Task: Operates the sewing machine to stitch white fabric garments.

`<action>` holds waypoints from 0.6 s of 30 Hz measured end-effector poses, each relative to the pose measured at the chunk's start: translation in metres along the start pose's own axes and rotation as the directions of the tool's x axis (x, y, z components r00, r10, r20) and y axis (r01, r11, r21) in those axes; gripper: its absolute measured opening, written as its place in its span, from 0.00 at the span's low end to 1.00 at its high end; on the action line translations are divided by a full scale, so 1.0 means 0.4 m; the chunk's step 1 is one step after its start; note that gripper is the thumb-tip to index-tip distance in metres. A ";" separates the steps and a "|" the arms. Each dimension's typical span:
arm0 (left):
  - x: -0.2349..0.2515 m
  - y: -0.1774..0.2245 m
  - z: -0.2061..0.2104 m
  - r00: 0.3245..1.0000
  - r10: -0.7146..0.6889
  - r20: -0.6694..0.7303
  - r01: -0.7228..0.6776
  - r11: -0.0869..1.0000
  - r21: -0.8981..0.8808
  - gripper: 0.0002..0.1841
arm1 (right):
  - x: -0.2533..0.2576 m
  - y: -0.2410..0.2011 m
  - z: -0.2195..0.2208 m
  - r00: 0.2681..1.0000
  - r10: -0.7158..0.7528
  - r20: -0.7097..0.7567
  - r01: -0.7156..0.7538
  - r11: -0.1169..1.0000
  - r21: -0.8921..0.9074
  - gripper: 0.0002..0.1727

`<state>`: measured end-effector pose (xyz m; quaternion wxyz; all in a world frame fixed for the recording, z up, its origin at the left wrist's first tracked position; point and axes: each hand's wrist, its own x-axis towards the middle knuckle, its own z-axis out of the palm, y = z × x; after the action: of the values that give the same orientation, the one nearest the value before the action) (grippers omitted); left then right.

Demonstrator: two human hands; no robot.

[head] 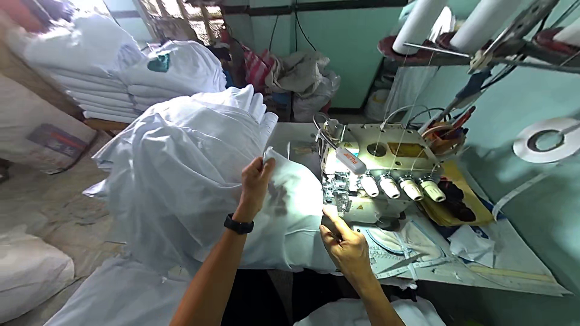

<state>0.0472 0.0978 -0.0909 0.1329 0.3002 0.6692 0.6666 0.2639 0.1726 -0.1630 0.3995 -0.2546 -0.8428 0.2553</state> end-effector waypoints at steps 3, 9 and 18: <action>-0.031 0.018 -0.010 0.999 -0.003 -0.048 -0.002 0.996 -0.090 0.06 | 0.002 -0.005 -0.011 1.000 0.027 -0.011 -0.025 0.995 0.093 0.20; -0.099 -0.005 -0.083 0.893 0.440 -0.098 -0.447 0.892 -0.068 0.08 | 0.025 -0.027 -0.061 0.991 0.133 0.005 -0.133 0.989 0.065 0.35; -0.201 0.126 -0.106 0.691 0.715 -0.105 -0.720 0.693 -0.022 0.11 | 0.127 -0.043 0.004 0.983 -0.183 -0.007 0.171 0.930 -0.327 0.11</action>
<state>0.0973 0.0134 -0.0566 -0.1586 0.5037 0.4832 0.6983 0.2308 0.1917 -0.1256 0.3892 -0.2446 -0.8852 0.0712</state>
